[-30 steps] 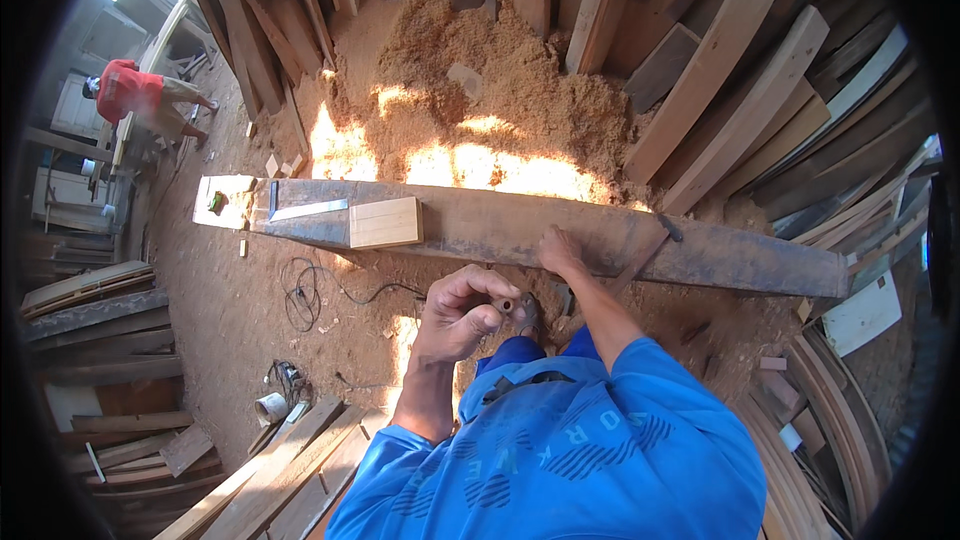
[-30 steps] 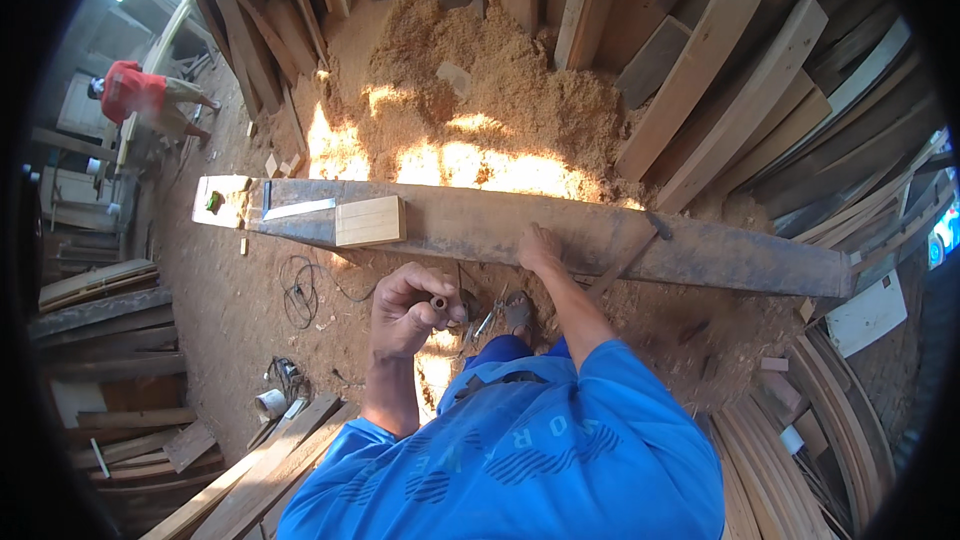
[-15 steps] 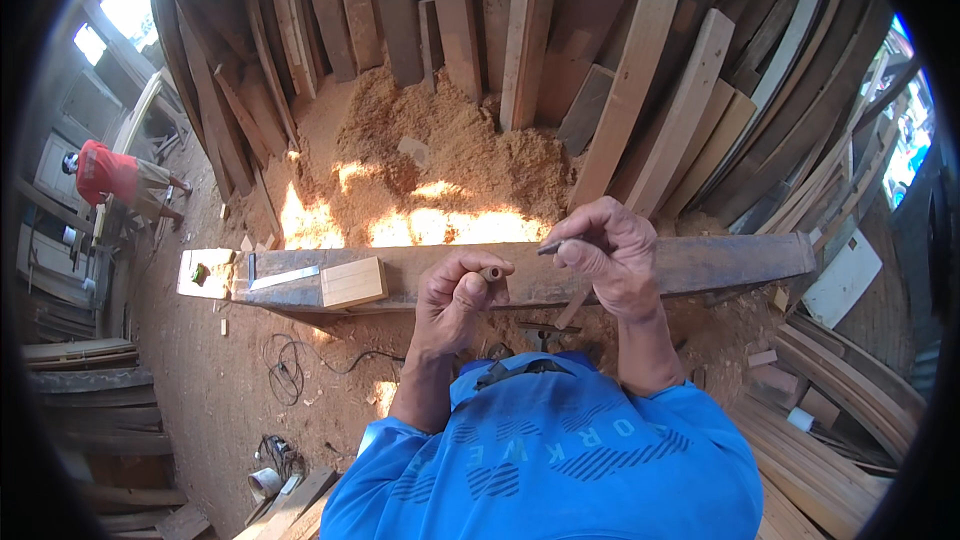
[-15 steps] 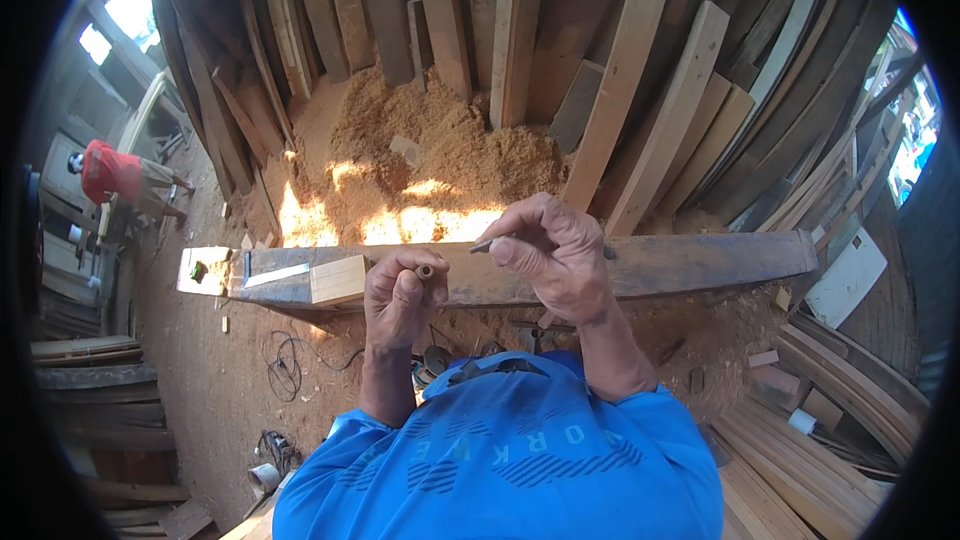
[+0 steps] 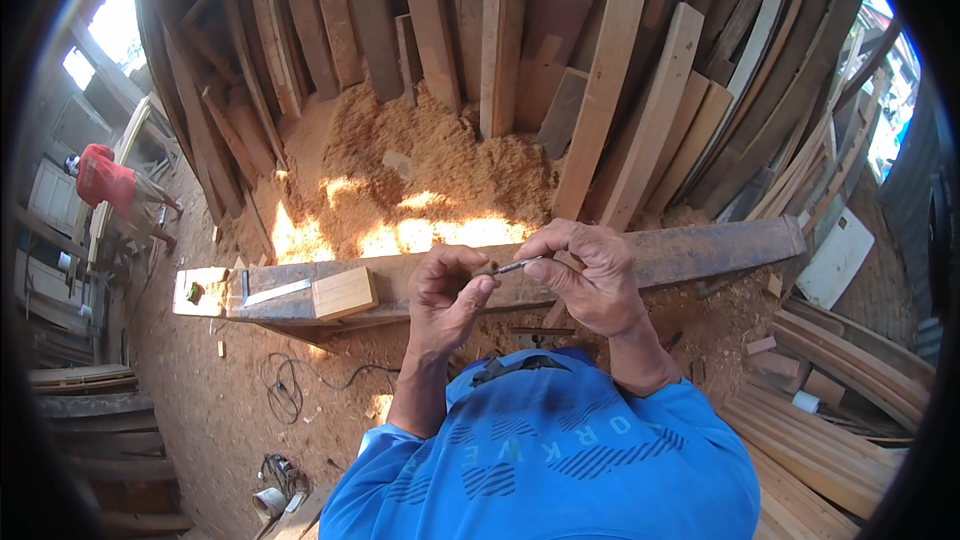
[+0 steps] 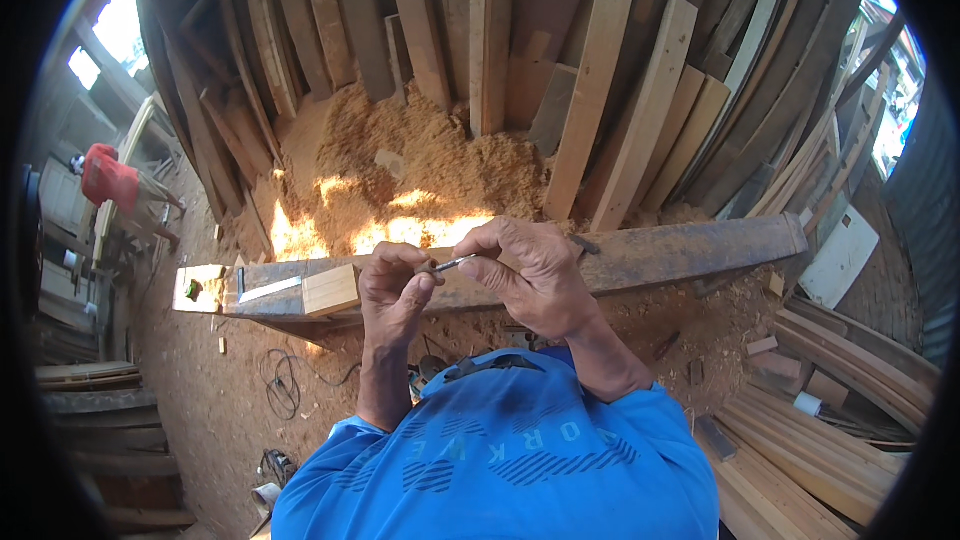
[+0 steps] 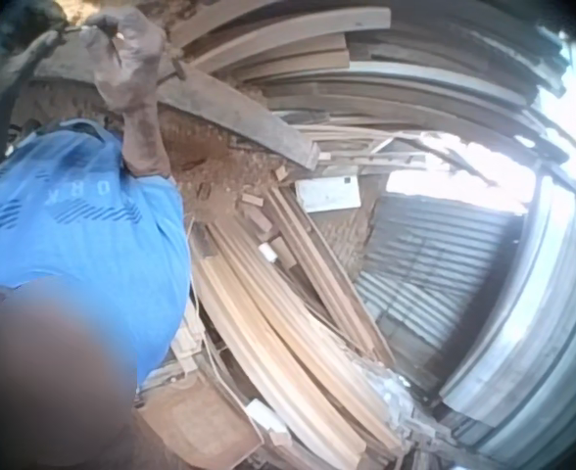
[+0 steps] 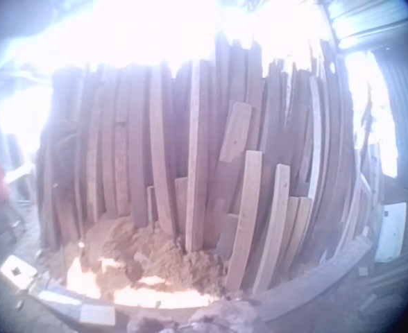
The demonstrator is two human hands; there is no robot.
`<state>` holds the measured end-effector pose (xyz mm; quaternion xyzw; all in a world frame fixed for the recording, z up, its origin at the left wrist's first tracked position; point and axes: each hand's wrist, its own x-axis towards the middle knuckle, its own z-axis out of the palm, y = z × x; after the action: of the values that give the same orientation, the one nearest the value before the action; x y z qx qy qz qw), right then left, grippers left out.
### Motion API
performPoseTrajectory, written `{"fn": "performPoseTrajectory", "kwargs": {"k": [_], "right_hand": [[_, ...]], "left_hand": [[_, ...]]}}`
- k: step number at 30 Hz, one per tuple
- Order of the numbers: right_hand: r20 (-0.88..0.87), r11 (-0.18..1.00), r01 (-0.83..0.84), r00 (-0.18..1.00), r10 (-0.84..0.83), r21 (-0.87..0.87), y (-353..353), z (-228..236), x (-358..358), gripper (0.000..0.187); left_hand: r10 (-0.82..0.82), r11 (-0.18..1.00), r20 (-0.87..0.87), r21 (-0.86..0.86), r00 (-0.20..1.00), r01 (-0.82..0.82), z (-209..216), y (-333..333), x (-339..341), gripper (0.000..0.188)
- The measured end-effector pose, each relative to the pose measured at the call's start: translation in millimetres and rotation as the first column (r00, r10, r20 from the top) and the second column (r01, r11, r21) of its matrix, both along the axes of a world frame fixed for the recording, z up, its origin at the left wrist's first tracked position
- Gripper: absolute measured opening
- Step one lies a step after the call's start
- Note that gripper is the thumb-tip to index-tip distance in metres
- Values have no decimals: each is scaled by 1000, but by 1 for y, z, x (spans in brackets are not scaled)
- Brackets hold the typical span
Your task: The person taps a metal pin out of a small wooden piece using a hammer and pulls it free by hand. After walking across the workshop, the person returns to the bench and measures a wooden block using a framing square.
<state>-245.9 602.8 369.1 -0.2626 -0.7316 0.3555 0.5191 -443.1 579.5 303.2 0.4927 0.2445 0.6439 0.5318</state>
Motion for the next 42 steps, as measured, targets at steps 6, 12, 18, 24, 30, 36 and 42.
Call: {"fn": "performPoseTrajectory", "kwargs": {"k": [6,12,18,24,30,36,42], "right_hand": [[22,1000,-4,1000,3,18,-2,-6,-9,13],[43,999,-16,999,14,49,-4,-4,-14,12],[113,999,26,993,-21,-47,-10,5,-17,11],[75,987,42,997,-31,-156,-14,1,-17,14],[-78,969,-8,997,-11,-246,-11,-8,-14,17],[-9,988,-6,1000,5,-154,-6,-12,-9,17],[-30,970,15,999,-23,-241,-4,-17,-8,17]], "left_hand": [[68,998,-106,0,992,-68,-2,-8,-6,21],[139,990,-268,38,953,-134,1,-12,-12,18],[243,969,-488,156,839,-190,14,-12,-13,20],[317,945,-494,238,809,-225,17,-10,-2,20],[279,958,-429,181,859,-221,19,-8,6,20],[282,958,-532,201,798,-205,17,-3,2,20],[336,940,-585,256,738,-226,19,0,4,20]]}}
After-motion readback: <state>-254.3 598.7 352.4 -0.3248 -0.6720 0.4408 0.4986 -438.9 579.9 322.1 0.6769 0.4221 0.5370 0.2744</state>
